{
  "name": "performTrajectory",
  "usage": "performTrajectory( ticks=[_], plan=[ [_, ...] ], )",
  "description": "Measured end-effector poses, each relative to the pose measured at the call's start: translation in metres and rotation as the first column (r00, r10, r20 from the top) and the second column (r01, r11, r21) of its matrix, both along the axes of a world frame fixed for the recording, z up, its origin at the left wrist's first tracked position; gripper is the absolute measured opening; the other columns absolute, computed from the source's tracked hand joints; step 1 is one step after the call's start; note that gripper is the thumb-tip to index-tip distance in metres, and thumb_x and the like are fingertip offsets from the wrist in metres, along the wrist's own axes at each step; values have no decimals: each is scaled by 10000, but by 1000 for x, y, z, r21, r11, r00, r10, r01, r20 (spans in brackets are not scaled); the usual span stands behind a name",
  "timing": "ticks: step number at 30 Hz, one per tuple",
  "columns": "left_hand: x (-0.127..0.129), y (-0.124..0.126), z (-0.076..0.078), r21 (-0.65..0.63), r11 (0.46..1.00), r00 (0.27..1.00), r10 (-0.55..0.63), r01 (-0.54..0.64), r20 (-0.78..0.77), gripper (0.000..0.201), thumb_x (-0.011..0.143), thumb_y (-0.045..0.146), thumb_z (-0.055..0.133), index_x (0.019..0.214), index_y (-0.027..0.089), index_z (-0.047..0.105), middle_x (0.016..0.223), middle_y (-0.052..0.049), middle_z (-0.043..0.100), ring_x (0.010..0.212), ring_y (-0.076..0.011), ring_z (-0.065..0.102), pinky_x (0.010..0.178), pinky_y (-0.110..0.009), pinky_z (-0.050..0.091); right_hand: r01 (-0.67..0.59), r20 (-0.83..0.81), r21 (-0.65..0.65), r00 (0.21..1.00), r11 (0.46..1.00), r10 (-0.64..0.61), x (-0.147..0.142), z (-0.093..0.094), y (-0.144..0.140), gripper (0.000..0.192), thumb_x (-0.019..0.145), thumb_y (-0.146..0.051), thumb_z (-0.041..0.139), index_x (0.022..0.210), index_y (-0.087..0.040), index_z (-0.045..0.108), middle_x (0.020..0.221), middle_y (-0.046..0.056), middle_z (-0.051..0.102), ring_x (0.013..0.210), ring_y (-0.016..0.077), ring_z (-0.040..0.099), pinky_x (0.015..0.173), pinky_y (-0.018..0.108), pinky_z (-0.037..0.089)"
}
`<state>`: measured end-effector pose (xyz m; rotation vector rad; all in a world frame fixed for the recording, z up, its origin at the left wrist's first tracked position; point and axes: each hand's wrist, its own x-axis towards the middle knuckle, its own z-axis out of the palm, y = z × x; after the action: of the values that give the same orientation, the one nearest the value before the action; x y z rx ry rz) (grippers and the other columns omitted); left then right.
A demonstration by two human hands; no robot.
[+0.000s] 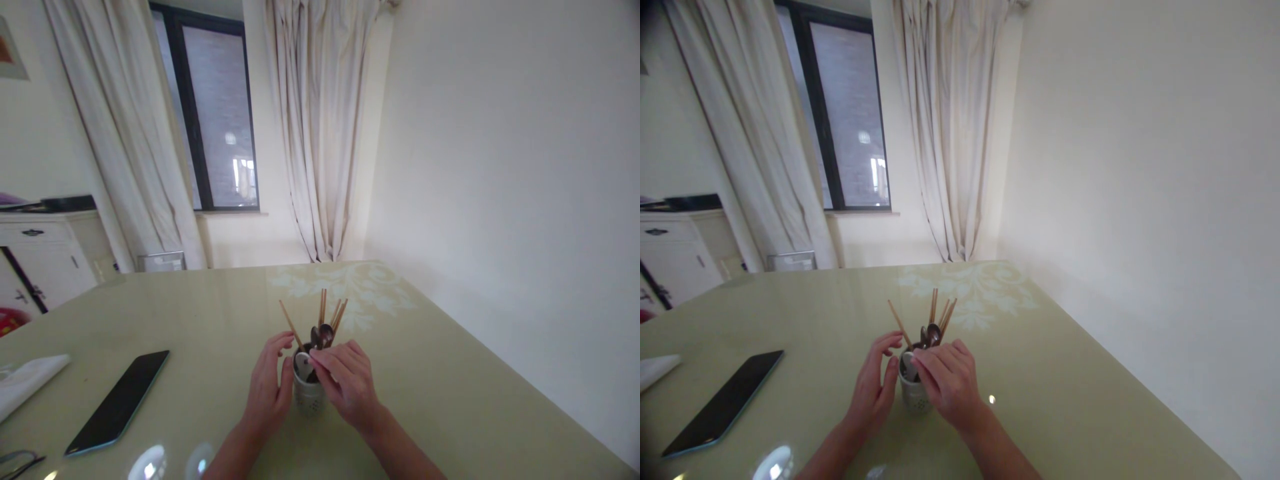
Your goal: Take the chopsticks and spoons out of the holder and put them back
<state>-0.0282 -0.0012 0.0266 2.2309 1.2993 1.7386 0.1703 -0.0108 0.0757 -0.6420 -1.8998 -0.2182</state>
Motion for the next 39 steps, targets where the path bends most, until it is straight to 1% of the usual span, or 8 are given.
performTrajectory(
  ticks=[3,6,9,15,21,27,34,39],
  plan=[
    [1,-1,-3,-14,1000,1000,-27,26,-14,320,1075,256,440,1363,237,578,1313,-114,714,1201,-231,696,970,-384,593,-4,-196,-49,981,999,-6,2,-2,2,127,1013,-155,673,1090,-243,723,864,34,777,751,198,692,707,338,504],
    [2,-4,-3,-37,998,998,-57,56,-26,371,1075,284,447,1430,240,545,1362,-125,704,1225,-240,692,986,-396,596,22,-500,-234,855,972,-139,3,-4,10,26,1017,-267,683,1033,-248,677,799,3,690,694,182,632,657,307,507],
    [4,-6,-1,-102,992,997,-73,71,-12,477,1073,331,464,1539,231,475,1349,-138,716,1185,-249,713,990,-417,604,-94,-650,-446,718,890,-250,4,-8,21,247,995,-439,713,1125,-243,634,814,-8,676,704,186,656,653,301,524],
    [4,-5,-3,-175,967,983,-184,183,11,528,1083,356,461,1600,244,446,1544,-156,623,1340,-272,658,1124,-476,550,-329,-633,-565,762,757,-141,4,-16,33,349,1006,-542,652,1080,-209,723,911,50,765,833,214,715,759,319,552],
    [4,-3,-5,-176,952,968,-250,252,31,537,1088,339,455,1620,273,447,1591,-122,596,1455,-268,579,1205,-485,493,-409,-624,-560,780,721,-43,-2,-16,29,345,1021,-534,638,990,-200,719,850,37,736,785,207,685,737,311,560],
    [7,-6,-4,-204,941,962,-273,270,14,567,1089,343,458,1651,305,397,1617,-114,561,1496,-270,530,1218,-486,479,-345,-536,-608,843,715,-49,-2,-16,27,370,950,-557,720,994,-190,742,885,61,759,796,216,681,702,307,545],
    [8,-11,3,-191,932,951,-308,309,34,570,1082,375,483,1642,294,415,1579,-139,565,1465,-280,555,1190,-470,510,-408,-590,-615,806,675,-49,-5,-21,28,348,908,-520,767,849,-181,723,798,30,691,748,201,649,666,305,553],
    [8,-11,6,-151,943,955,-294,296,31,564,1074,363,496,1631,305,434,1554,-139,591,1438,-295,584,1159,-477,545,-419,-620,-624,779,660,-92,-8,-21,28,328,893,-503,788,937,-186,719,813,28,700,735,199,651,658,306,554]
  ],
)
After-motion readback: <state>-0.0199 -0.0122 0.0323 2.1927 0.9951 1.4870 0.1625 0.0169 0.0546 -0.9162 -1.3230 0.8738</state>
